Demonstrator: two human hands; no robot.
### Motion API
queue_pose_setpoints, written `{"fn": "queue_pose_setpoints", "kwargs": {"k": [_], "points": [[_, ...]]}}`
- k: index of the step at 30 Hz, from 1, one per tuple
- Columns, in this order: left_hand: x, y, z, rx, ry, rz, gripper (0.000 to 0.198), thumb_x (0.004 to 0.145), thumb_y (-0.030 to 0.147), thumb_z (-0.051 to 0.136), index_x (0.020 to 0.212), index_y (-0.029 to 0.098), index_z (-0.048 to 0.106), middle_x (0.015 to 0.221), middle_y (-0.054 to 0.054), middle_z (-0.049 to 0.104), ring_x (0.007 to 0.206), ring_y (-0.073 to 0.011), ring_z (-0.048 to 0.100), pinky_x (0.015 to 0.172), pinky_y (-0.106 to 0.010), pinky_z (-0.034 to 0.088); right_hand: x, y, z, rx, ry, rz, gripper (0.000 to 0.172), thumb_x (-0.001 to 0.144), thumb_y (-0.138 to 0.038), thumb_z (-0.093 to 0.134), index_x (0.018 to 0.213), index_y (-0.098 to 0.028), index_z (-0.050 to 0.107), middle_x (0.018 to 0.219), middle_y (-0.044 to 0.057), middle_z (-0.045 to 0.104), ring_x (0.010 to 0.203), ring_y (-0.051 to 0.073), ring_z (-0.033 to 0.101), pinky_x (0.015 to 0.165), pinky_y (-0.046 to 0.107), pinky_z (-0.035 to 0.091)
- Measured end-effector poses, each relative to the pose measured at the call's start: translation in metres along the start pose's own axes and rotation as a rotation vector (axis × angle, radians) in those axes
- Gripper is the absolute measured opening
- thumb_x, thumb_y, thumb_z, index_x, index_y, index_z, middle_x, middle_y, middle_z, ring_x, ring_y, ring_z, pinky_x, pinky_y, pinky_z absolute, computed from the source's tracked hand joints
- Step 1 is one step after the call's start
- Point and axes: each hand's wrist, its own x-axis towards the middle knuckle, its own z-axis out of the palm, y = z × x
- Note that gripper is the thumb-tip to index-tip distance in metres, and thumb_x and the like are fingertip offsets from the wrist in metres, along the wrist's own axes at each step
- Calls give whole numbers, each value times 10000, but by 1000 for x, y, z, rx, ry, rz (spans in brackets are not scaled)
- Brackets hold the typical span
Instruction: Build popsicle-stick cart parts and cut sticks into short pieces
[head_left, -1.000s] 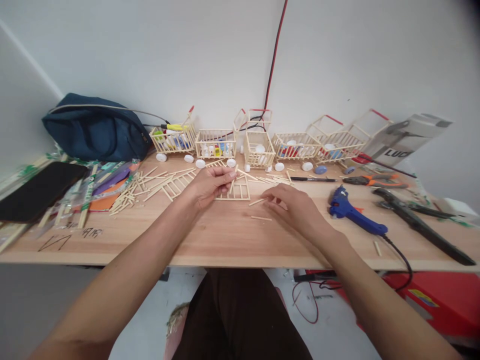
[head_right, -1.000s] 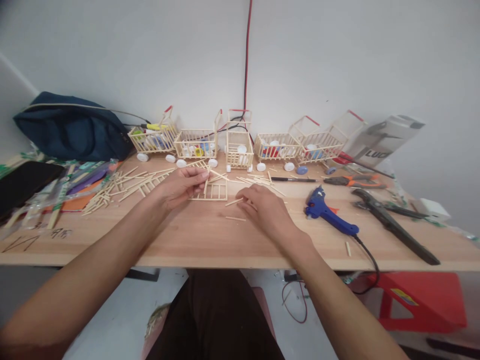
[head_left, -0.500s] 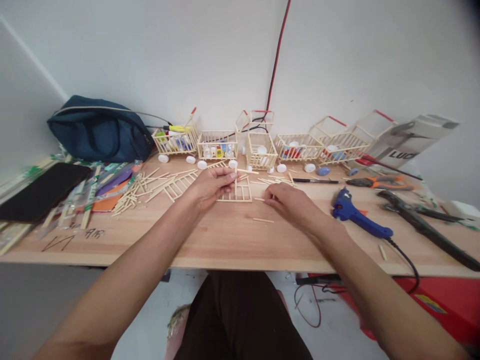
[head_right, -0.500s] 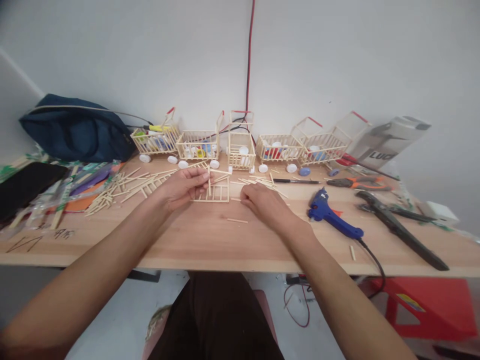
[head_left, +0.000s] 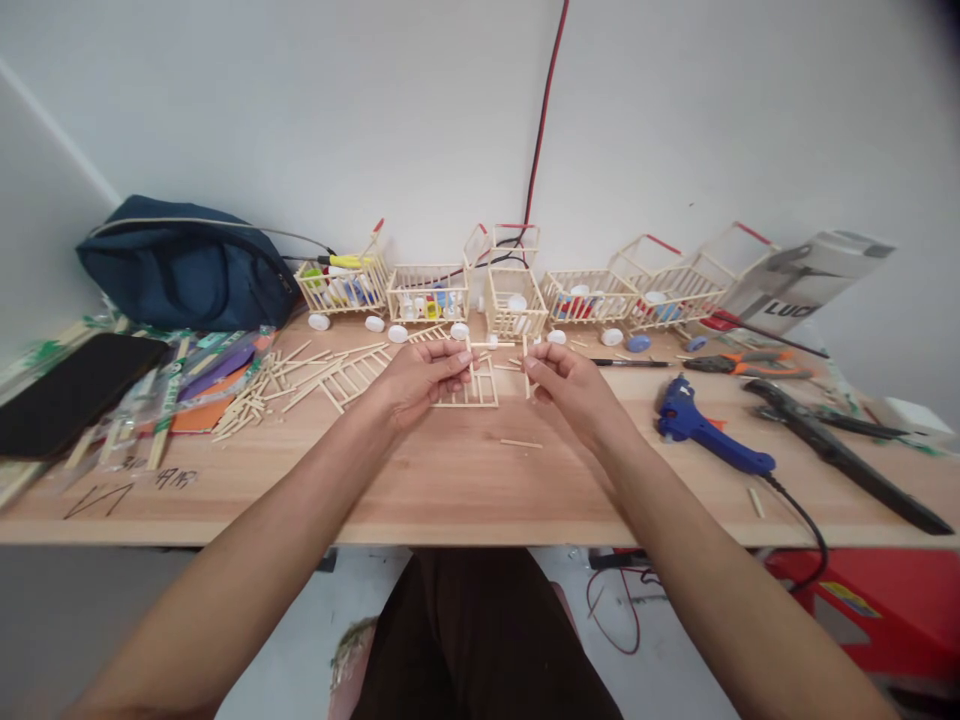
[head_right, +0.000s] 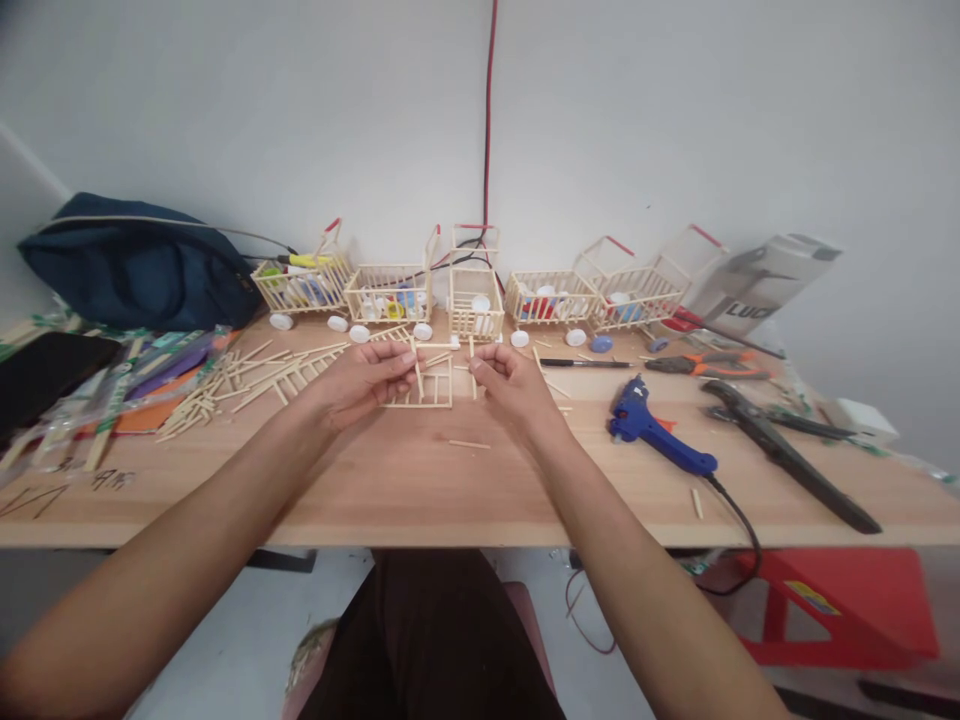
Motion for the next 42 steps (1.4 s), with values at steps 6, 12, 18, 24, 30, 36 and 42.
{"fn": "queue_pose_setpoints", "kwargs": {"k": [6, 12, 18, 24, 30, 36, 42], "points": [[-1, -3, 2, 16, -29, 0, 288, 585, 265, 871, 758, 98, 712, 774, -33, 673, 600, -54, 559, 549, -182, 421, -2, 1, -1, 51, -16, 18, 378, 658, -472, 745, 853, -182, 600, 720, -11, 598, 565, 83, 414, 497, 220, 297], [0, -11, 5, 15, -59, -23, 297, 587, 267, 871, 762, 89, 710, 683, -18, 649, 589, -58, 563, 560, -180, 433, -5, 1, 0, 54, 6, -33, 348, 665, -444, 747, 852, -181, 616, 677, -35, 550, 552, 75, 396, 503, 226, 279], [0, -14, 7, 50, -86, -45, 321, 591, 304, 870, 779, 99, 710, 671, -23, 663, 578, -67, 573, 569, -190, 447, -6, 1, -1, -33, 35, -98, 290, 713, -438, 706, 785, -189, 578, 670, -33, 521, 560, 83, 400, 499, 230, 281], [-1, -14, 10, 117, -13, -34, 368, 563, 283, 877, 830, 105, 697, 740, -56, 714, 596, -80, 588, 562, -199, 410, -4, 5, -1, -155, 78, -156, 240, 740, -414, 652, 759, -188, 571, 664, -22, 538, 584, 101, 451, 553, 246, 338], [-6, -13, 15, 231, 35, 1, 359, 590, 251, 849, 869, 121, 665, 744, -63, 730, 670, -123, 630, 661, -232, 440, -2, 10, -1, -228, 104, -181, 235, 742, -411, 637, 759, -182, 584, 676, -11, 553, 605, 113, 467, 596, 262, 361], [-9, -11, 19, 408, 17, 156, 135, 753, 253, 693, 801, 127, 696, 707, -28, 700, 584, -88, 540, 613, -212, 394, -4, 7, -1, -238, 117, -177, 241, 755, -424, 637, 755, -189, 583, 665, -13, 535, 594, 116, 451, 575, 260, 350], [-10, -10, 19, 498, 7, 203, 259, 828, 333, 609, 682, 134, 690, 581, -4, 613, 528, -82, 453, 566, -205, 354, -7, 5, 1, -227, 121, -169, 233, 760, -411, 647, 757, -185, 589, 681, -6, 550, 605, 116, 460, 582, 258, 356]]}}
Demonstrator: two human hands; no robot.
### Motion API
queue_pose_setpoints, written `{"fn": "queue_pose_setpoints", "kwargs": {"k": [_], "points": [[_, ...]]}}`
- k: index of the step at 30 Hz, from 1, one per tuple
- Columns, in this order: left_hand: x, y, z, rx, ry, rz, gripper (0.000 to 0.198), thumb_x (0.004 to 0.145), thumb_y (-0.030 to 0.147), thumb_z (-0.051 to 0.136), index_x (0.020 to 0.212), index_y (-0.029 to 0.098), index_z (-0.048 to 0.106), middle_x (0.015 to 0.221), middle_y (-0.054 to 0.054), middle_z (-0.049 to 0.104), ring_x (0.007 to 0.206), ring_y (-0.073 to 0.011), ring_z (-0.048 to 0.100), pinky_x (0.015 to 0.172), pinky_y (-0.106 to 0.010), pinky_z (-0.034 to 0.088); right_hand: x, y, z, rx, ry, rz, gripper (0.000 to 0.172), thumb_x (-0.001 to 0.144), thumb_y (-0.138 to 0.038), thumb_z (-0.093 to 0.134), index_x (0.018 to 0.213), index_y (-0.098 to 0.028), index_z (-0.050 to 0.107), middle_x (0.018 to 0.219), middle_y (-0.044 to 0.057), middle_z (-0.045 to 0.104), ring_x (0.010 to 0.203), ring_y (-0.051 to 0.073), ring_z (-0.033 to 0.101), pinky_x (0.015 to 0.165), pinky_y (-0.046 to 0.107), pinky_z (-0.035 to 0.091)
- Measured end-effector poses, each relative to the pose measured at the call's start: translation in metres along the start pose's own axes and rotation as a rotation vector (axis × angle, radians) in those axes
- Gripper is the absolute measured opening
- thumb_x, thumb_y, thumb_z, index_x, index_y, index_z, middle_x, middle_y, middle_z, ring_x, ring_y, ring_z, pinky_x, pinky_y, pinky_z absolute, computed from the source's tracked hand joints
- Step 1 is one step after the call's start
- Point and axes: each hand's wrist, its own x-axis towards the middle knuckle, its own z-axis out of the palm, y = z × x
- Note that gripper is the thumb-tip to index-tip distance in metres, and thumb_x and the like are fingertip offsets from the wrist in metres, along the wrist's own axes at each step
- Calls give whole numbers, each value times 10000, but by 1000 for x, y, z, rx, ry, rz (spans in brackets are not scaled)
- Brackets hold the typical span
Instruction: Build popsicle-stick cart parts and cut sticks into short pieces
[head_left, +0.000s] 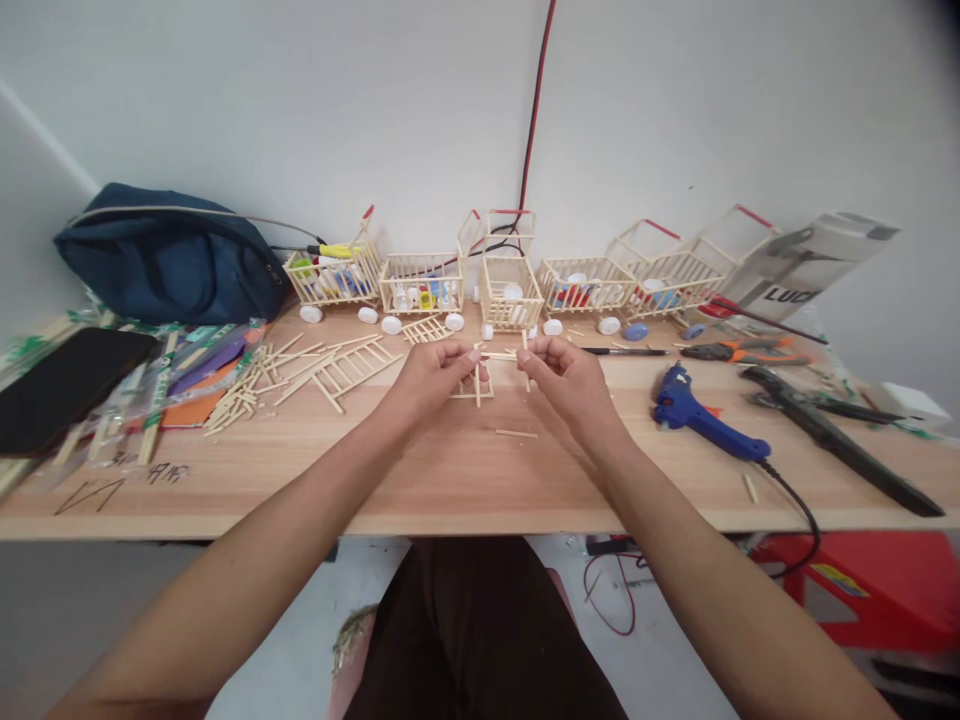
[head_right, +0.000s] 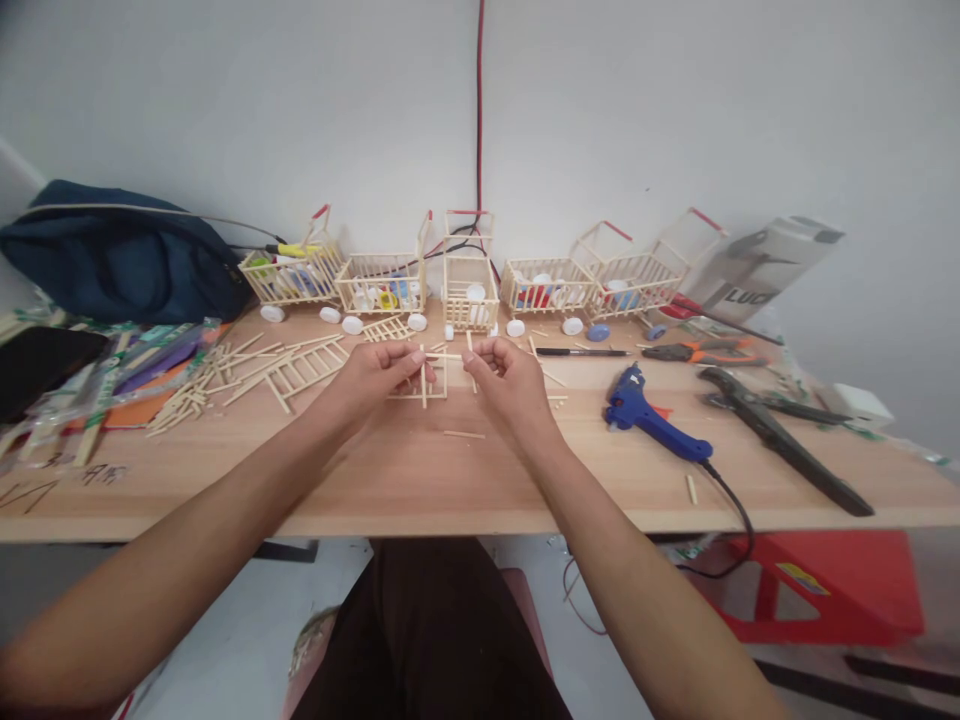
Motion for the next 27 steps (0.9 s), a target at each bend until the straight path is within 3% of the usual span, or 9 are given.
{"fn": "queue_pose_setpoints", "kwargs": {"k": [12, 19, 27], "points": [[-2, 4, 1, 78, 41, -14, 253, 788, 293, 626, 605, 134, 700, 537, 3, 581, 499, -81, 380, 534, -221, 291, -3, -2, 3, 39, -7, 9, 231, 743, -410, 660, 751, -188, 594, 683, -4, 573, 604, 115, 473, 575, 256, 363], [-1, 4, 1, -3, 89, -56, 228, 768, 303, 647, 633, 127, 699, 557, -15, 607, 471, -72, 351, 487, -219, 251, -4, -1, 0, 134, -95, 126, 336, 726, -524, 673, 759, -190, 654, 706, 11, 619, 505, 87, 384, 487, 252, 303], [0, 4, 0, -77, 86, -99, 202, 774, 249, 646, 627, 115, 684, 529, -5, 574, 438, -50, 379, 459, -194, 274, -3, 0, 0, 191, -119, 192, 365, 694, -532, 713, 797, -184, 685, 726, 12, 643, 503, 74, 402, 469, 230, 313]]}}
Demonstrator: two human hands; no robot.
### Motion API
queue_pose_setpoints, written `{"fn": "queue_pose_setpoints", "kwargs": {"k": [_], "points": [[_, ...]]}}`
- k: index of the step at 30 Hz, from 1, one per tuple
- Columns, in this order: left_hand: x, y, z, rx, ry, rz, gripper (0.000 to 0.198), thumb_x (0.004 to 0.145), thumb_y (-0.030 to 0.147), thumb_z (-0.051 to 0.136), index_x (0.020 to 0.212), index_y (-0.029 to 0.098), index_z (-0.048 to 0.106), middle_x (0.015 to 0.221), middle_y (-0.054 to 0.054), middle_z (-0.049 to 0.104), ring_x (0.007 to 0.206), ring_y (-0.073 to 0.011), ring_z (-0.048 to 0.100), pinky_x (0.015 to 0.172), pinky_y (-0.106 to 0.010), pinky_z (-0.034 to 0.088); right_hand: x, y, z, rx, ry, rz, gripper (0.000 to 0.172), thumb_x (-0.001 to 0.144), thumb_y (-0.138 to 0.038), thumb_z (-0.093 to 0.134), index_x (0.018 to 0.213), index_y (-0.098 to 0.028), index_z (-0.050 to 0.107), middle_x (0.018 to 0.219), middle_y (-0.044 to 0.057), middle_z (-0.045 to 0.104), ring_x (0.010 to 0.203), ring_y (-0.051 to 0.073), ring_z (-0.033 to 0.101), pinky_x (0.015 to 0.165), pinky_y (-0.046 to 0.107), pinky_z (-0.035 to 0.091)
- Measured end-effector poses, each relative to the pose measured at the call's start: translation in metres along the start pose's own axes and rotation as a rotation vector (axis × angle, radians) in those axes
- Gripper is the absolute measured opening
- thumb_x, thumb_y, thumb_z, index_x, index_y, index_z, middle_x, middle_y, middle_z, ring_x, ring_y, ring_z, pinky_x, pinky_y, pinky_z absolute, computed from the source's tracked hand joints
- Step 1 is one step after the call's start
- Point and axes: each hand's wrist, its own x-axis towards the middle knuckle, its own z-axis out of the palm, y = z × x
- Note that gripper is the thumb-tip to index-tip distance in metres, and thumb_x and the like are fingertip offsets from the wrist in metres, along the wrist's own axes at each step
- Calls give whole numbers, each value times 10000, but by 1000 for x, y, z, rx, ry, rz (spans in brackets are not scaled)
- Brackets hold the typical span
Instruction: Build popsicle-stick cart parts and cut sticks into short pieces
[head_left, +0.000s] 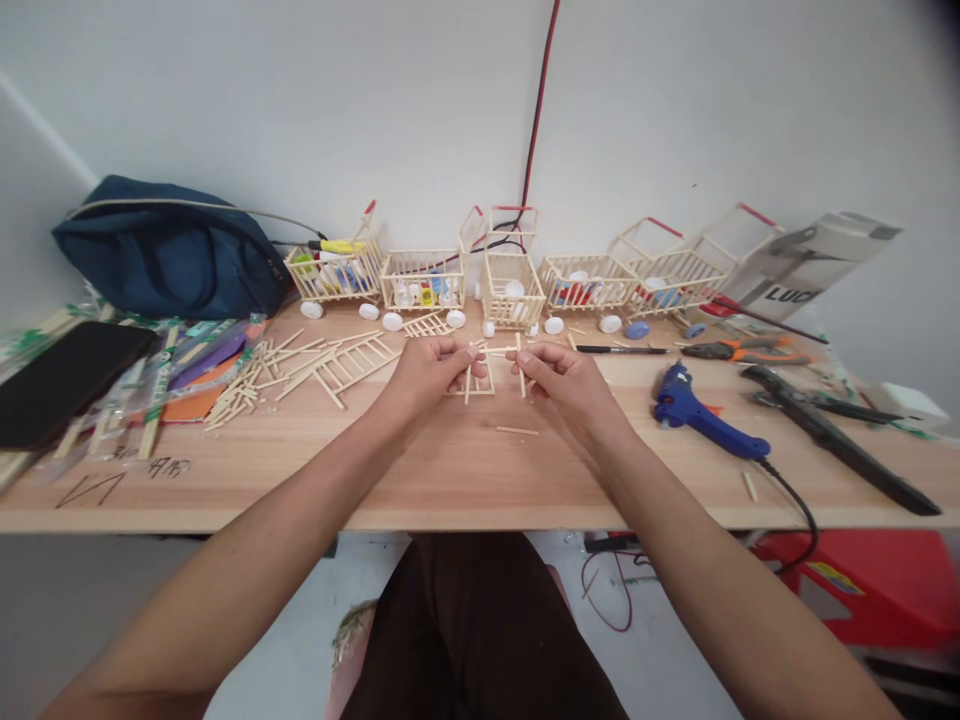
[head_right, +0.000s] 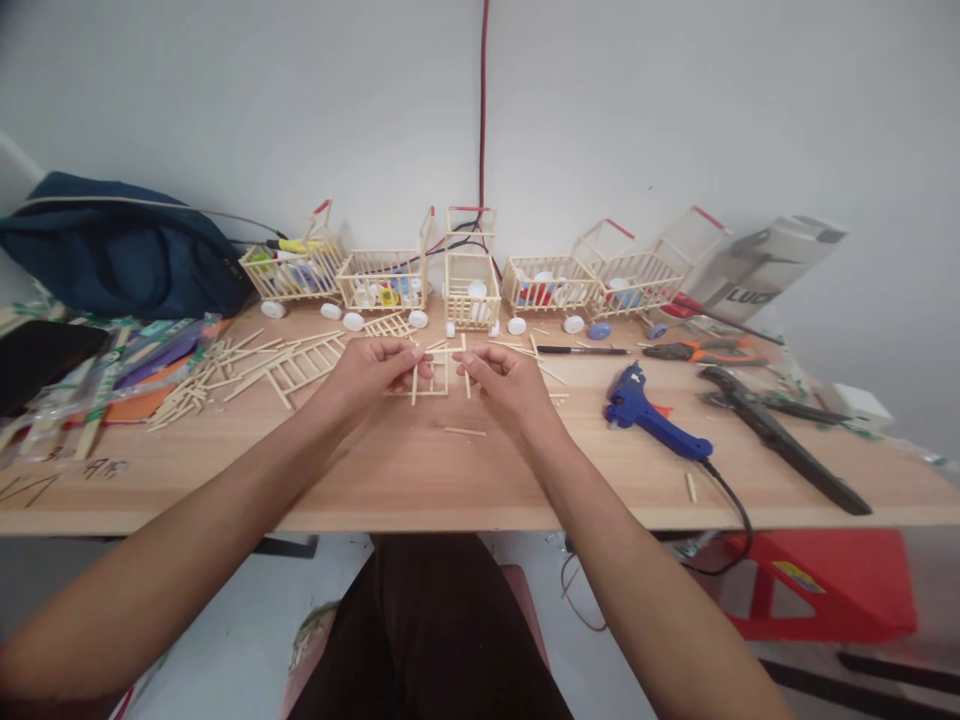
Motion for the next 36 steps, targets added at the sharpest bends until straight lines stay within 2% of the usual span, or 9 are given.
{"fn": "queue_pose_setpoints", "kwargs": {"k": [10, 18, 36], "points": [[3, -2, -3, 16, 0, 26, 212, 790, 250, 633, 637, 119, 699, 537, -12, 586, 440, -55, 421, 474, -193, 330, 0, 1, 1, 14, -21, -56, 346, 704, -448, 709, 934, -196, 651, 722, -12, 634, 504, 77, 423, 471, 229, 331], [4, -5, -4, 53, 7, 63, 207, 790, 261, 634, 653, 123, 704, 492, 8, 539, 440, -63, 439, 474, -197, 339, -1, 1, 2, -14, -26, -86, 290, 720, -398, 699, 905, -190, 621, 721, 4, 644, 538, 88, 455, 484, 231, 337], [7, -8, -5, 57, -4, 55, 192, 795, 230, 612, 655, 119, 681, 582, -15, 622, 445, -53, 451, 475, -187, 382, -2, -3, 4, -46, -15, -86, 298, 702, -400, 690, 887, -180, 609, 664, -14, 642, 503, 81, 456, 474, 221, 342]]}}
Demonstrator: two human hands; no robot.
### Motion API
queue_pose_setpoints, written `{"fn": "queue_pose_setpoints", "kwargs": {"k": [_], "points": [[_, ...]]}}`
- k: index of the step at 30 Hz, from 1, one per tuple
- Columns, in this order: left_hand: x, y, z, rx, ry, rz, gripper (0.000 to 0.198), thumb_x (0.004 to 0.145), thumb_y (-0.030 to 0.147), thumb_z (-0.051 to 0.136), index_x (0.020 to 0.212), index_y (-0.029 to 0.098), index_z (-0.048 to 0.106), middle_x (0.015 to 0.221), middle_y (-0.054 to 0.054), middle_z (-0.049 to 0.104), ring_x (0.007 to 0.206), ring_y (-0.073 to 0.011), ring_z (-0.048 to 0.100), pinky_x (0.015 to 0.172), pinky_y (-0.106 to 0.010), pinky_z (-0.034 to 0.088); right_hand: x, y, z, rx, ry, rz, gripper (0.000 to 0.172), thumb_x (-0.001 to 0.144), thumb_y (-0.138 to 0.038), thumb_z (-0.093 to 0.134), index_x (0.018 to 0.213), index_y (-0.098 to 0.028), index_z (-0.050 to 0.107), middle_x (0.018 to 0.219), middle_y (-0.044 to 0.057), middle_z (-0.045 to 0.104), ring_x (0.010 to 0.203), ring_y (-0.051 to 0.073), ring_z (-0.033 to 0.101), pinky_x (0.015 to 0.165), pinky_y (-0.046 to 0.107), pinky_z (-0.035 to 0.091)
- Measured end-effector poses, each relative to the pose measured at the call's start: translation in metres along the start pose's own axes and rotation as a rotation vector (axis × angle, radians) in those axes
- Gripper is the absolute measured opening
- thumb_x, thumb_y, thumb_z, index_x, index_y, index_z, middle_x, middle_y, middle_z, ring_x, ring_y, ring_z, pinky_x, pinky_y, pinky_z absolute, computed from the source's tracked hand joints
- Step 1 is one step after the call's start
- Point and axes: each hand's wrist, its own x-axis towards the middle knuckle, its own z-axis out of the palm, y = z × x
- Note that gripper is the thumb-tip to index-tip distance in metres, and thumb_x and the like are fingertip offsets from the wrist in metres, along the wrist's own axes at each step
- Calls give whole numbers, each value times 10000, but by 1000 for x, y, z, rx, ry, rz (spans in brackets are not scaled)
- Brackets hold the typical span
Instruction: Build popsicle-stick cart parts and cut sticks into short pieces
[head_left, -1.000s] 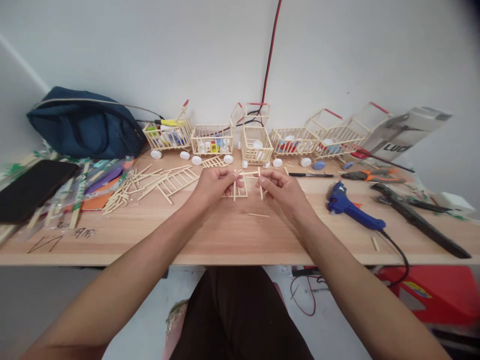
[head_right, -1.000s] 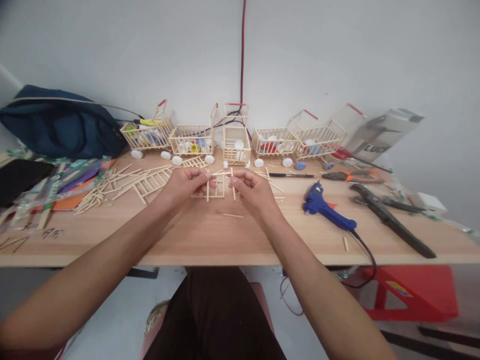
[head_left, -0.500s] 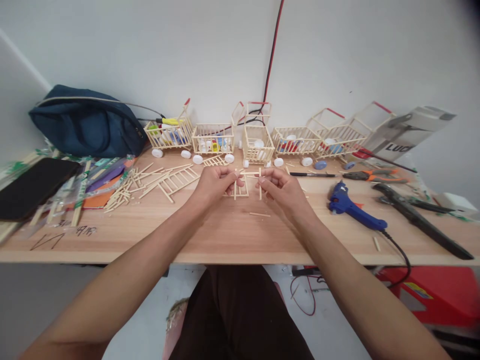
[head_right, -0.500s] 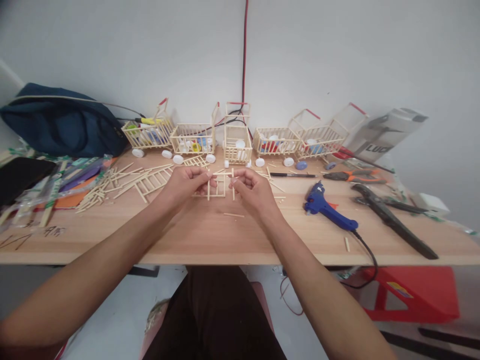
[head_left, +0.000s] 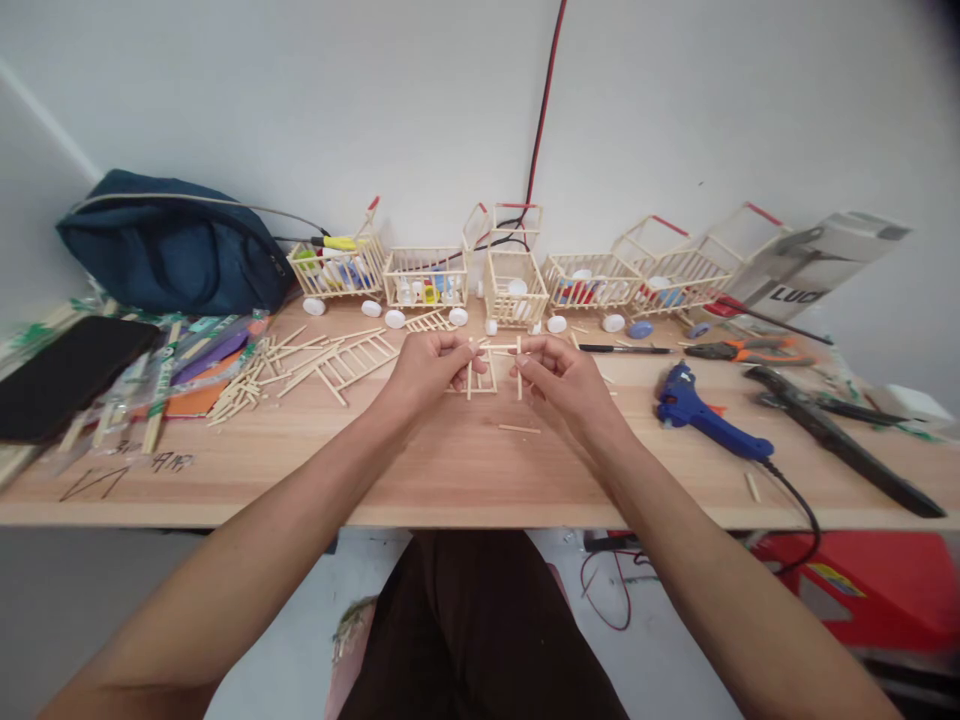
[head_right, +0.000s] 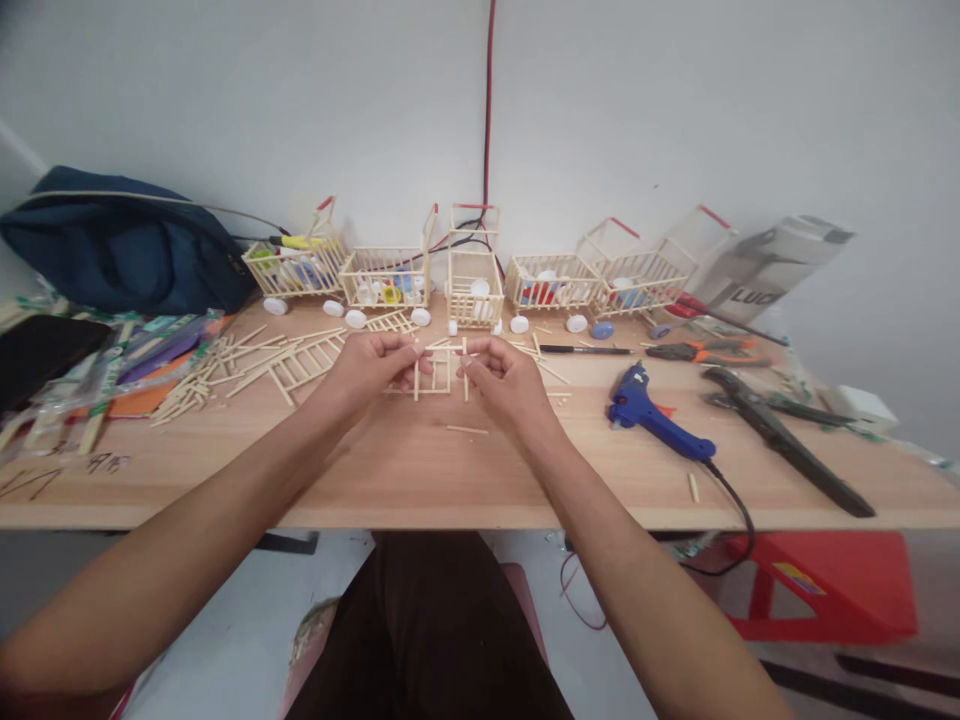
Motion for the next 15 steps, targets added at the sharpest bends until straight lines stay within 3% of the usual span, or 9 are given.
{"fn": "queue_pose_setpoints", "kwargs": {"k": [15], "points": [[0, 0, 0, 30, 7, 12, 195, 796, 234, 611, 659, 113, 679, 619, -28, 651, 441, -49, 456, 472, -186, 386, 0, 1, 0, -21, 2, -2, 281, 701, -395, 675, 874, -187, 600, 657, -13, 649, 484, 82, 448, 472, 228, 332]]}}
